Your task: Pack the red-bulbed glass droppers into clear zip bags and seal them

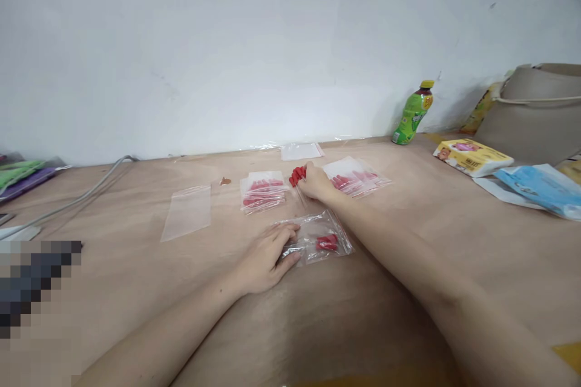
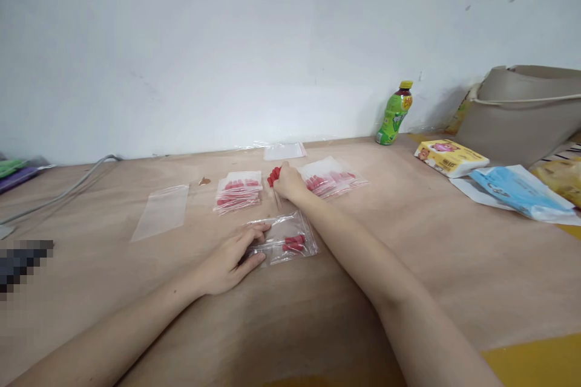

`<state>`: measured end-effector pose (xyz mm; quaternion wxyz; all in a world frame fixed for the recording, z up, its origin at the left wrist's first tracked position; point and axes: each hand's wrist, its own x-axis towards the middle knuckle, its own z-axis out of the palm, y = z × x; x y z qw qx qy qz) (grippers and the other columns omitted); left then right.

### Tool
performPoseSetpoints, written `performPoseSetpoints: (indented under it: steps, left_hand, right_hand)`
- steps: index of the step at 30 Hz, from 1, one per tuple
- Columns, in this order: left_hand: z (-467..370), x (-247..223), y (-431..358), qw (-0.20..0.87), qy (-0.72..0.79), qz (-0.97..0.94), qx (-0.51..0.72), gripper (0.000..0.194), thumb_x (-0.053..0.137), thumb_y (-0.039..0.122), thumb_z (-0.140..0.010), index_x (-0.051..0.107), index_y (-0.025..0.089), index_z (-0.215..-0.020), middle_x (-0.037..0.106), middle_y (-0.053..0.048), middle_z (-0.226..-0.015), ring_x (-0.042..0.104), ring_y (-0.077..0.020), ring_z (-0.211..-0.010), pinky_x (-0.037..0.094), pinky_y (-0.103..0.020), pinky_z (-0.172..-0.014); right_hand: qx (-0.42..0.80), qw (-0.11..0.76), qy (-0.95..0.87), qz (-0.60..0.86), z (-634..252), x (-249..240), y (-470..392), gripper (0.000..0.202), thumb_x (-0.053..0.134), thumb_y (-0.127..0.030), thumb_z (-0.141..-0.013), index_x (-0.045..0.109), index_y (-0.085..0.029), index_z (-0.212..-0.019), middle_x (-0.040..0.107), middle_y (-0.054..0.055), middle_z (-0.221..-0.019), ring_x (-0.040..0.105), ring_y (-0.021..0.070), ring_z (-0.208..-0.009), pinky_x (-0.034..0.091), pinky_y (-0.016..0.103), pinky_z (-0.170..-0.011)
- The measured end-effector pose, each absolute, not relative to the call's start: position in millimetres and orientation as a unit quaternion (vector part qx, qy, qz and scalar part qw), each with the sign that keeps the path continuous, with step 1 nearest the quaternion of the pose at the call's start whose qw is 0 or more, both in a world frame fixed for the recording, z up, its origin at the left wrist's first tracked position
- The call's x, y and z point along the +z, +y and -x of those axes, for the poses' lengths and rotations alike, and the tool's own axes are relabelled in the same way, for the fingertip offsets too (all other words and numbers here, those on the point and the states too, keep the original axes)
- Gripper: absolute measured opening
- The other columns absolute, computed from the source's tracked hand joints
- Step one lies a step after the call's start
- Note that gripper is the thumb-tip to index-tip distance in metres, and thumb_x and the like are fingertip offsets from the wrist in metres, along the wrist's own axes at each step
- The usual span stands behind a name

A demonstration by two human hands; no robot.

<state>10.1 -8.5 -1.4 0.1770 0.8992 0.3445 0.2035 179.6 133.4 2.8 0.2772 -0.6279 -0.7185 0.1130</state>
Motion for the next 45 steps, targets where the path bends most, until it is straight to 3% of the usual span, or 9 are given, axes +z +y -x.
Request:
performPoseSetpoints:
  steps: [7,12,18,25,32,35,38,42,45]
  left_hand:
    - [-9.3,-0.2,-8.5,0.180,0.355,-0.898,0.190,0.010,0.043,0.025,-0.089,0.043,0.020,-0.097,0.051,-0.008,-0.119,0.045,-0.0234,-0.113,0.038,-0.040,-0.092]
    - [-8.0,-0.9,-9.0,0.185,0.354,-0.896,0.193,0.011,0.043,0.025,-0.088,0.042,0.021,-0.099,0.049,-0.009,-0.122,0.045,-0.0233,-0.114,0.038,-0.040,-0.092]
    - [-8.3,0.0,-8.3,0.194,0.362,-0.891,0.194,0.006,0.043,0.025,-0.088,0.041,0.021,-0.093,0.049,-0.008,-0.122,0.045,-0.0236,-0.113,0.040,-0.039,-0.088]
    - [-7.9,-0.4,-8.8,0.198,0.369,-0.888,0.191,0.006,0.043,0.026,-0.088,0.042,0.021,-0.091,0.049,-0.009,-0.123,0.045,-0.0246,-0.114,0.040,-0.040,-0.089]
    - [-7.1,-2.7,-8.1,0.175,0.358,-0.894,0.203,0.037,0.045,0.027,-0.088,0.035,0.021,-0.123,0.048,-0.009,-0.126,0.045,-0.0238,-0.114,0.037,-0.041,-0.094]
    - [-6.8,-3.2,-7.9,0.167,0.356,-0.897,0.200,0.042,0.045,0.027,-0.088,0.032,0.022,-0.128,0.046,-0.009,-0.128,0.044,-0.0235,-0.116,0.036,-0.041,-0.096]
    - [-6.8,-3.2,-8.3,0.162,0.354,-0.899,0.201,0.043,0.045,0.028,-0.088,0.031,0.021,-0.129,0.046,-0.009,-0.128,0.044,-0.0238,-0.116,0.036,-0.041,-0.096]
    - [-7.5,-2.4,-8.7,0.162,0.357,-0.898,0.200,0.042,0.045,0.028,-0.088,0.032,0.021,-0.128,0.047,-0.009,-0.127,0.044,-0.0236,-0.115,0.037,-0.040,-0.095]
    - [-8.1,-2.0,-8.8,0.165,0.355,-0.898,0.201,0.040,0.045,0.027,-0.088,0.033,0.021,-0.126,0.048,-0.008,-0.126,0.045,-0.0231,-0.113,0.038,-0.039,-0.094]
  right_hand:
    - [0.167,0.296,-0.697,0.632,-210.4,13.6,117.3,0.029,0.045,-0.023,-0.081,0.051,-0.010,-0.106,0.062,0.011,-0.087,0.059,0.0194,-0.081,0.043,0.028,-0.068]
    - [0.330,0.441,-0.651,0.522,-247.1,13.6,75.5,0.054,0.046,-0.023,-0.079,0.027,-0.010,-0.128,0.054,-0.001,-0.070,0.053,0.0103,-0.055,0.043,0.022,-0.051]
    - [0.440,0.519,-0.538,0.497,-275.5,-4.9,30.8,0.083,0.063,-0.027,-0.065,0.011,-0.024,-0.130,0.045,-0.010,-0.063,0.050,0.0093,-0.042,0.044,0.022,-0.037]
    - [0.474,0.592,-0.432,0.487,-259.9,-20.4,24.0,0.060,0.063,-0.035,-0.067,0.023,-0.026,-0.110,0.049,-0.009,-0.069,0.059,0.0107,-0.050,0.053,0.028,-0.051]
    - [0.542,0.509,-0.453,0.492,-268.3,-13.0,12.8,0.032,0.065,-0.034,-0.065,0.041,-0.021,-0.082,0.057,-0.004,-0.069,0.060,0.0101,-0.056,0.051,0.025,-0.056]
    - [0.509,0.420,-0.534,0.530,-277.8,-14.2,11.9,0.029,0.066,-0.037,-0.064,0.052,-0.018,-0.080,0.052,-0.005,-0.052,0.046,0.0067,-0.041,0.036,0.019,-0.038]
    - [0.409,0.361,-0.631,0.551,-281.9,-18.4,15.2,0.027,0.064,-0.040,-0.066,0.062,-0.017,-0.081,0.042,-0.007,-0.044,0.033,0.0057,-0.037,0.024,0.018,-0.035]
    - [0.256,0.351,-0.735,0.520,-278.8,-22.4,21.9,0.017,0.063,-0.032,-0.067,0.071,-0.023,-0.080,0.055,0.001,-0.068,0.045,0.0097,-0.054,0.036,0.023,-0.049]
    - [0.256,0.344,-0.745,0.511,-274.8,-23.8,24.9,0.016,0.064,-0.031,-0.067,0.072,-0.025,-0.079,0.059,0.002,-0.072,0.050,0.0136,-0.064,0.040,0.025,-0.056]
